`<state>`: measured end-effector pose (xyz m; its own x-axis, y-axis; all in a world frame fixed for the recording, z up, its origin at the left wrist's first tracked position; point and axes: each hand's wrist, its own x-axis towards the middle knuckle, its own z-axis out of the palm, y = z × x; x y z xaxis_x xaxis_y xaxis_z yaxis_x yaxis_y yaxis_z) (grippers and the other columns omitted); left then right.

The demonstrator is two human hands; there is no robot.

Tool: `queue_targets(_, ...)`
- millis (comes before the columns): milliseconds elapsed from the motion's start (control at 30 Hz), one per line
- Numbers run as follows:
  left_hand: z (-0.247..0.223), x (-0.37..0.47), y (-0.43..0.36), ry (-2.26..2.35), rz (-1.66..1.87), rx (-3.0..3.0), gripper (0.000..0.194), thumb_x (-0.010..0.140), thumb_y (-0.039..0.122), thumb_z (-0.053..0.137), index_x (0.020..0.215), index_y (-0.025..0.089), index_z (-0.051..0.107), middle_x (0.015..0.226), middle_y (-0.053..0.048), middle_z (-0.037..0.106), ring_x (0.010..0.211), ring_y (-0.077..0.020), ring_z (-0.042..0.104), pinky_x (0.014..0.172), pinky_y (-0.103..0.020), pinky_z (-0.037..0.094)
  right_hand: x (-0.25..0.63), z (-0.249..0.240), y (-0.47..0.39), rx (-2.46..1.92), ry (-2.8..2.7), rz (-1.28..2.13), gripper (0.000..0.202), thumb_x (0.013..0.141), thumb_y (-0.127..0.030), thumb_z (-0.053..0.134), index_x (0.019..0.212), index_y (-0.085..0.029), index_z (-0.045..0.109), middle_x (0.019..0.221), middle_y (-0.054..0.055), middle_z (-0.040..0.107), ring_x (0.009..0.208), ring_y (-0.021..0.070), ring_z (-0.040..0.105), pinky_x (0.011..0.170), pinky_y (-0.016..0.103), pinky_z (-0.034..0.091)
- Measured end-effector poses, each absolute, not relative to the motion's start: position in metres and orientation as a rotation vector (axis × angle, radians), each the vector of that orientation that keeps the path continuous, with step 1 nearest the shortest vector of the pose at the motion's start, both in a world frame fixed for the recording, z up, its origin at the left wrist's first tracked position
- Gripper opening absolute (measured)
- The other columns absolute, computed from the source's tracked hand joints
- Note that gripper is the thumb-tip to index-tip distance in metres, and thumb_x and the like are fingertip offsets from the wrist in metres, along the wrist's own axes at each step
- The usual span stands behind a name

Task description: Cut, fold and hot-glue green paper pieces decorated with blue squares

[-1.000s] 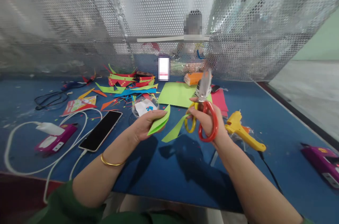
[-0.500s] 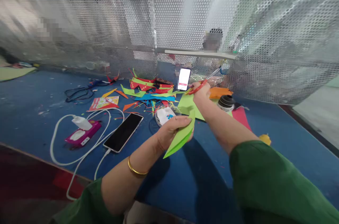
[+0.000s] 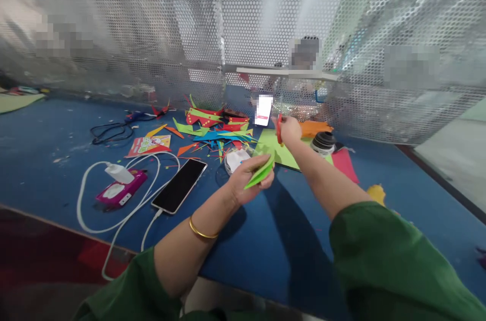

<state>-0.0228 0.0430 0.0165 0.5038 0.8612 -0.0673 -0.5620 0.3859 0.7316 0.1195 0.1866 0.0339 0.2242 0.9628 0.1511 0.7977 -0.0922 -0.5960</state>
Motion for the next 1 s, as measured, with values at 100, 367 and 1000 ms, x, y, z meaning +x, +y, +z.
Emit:
queue_targets(100, 0.018, -0.022, 0.044, 0.595, 1.058, 0.711, 0.026, 0.068, 0.038, 0.078, 0.073, 0.015, 0.068, 0.062, 0.000, 0.061, 0.049, -0.0086, 0.051, 0.042, -0.021, 0.029, 0.138, 0.034, 0.151, -2.091, -1.748, 0.398, 0.037, 0.096, -0.038, 0.062, 0.126, -0.017, 0.060, 0.124, 0.009, 0.064, 0.105, 0.0219, 0.065, 0.088, 0.043, 0.057)
queue_targets(367, 0.019, -0.017, 0.040, 0.948, 1.221, 0.814, 0.026, 0.068, 0.037, 0.083, 0.079, 0.015, 0.075, 0.072, -0.002, 0.067, 0.058, -0.0093, 0.052, 0.043, -0.019, 0.035, 0.157, -0.002, 0.042, -2.305, -1.876, 0.239, 0.032, 0.094, -0.039, 0.061, 0.114, -0.015, 0.067, 0.113, 0.014, 0.070, 0.108, 0.0272, 0.066, 0.093, 0.045, 0.052)
queue_targets(1000, 0.007, -0.007, 0.033, 0.988, 1.147, 1.123, 0.047, 0.068, 0.062, 0.077, 0.072, 0.015, 0.075, 0.064, -0.002, 0.064, 0.054, -0.0112, 0.050, 0.047, -0.023, 0.034, 0.161, 0.009, 0.003, -1.446, -1.495, 0.772, 0.052, 0.071, -0.069, 0.068, 0.063, -0.018, 0.060, 0.055, -0.004, 0.045, 0.053, 0.0093, 0.036, 0.050, 0.025, 0.030)
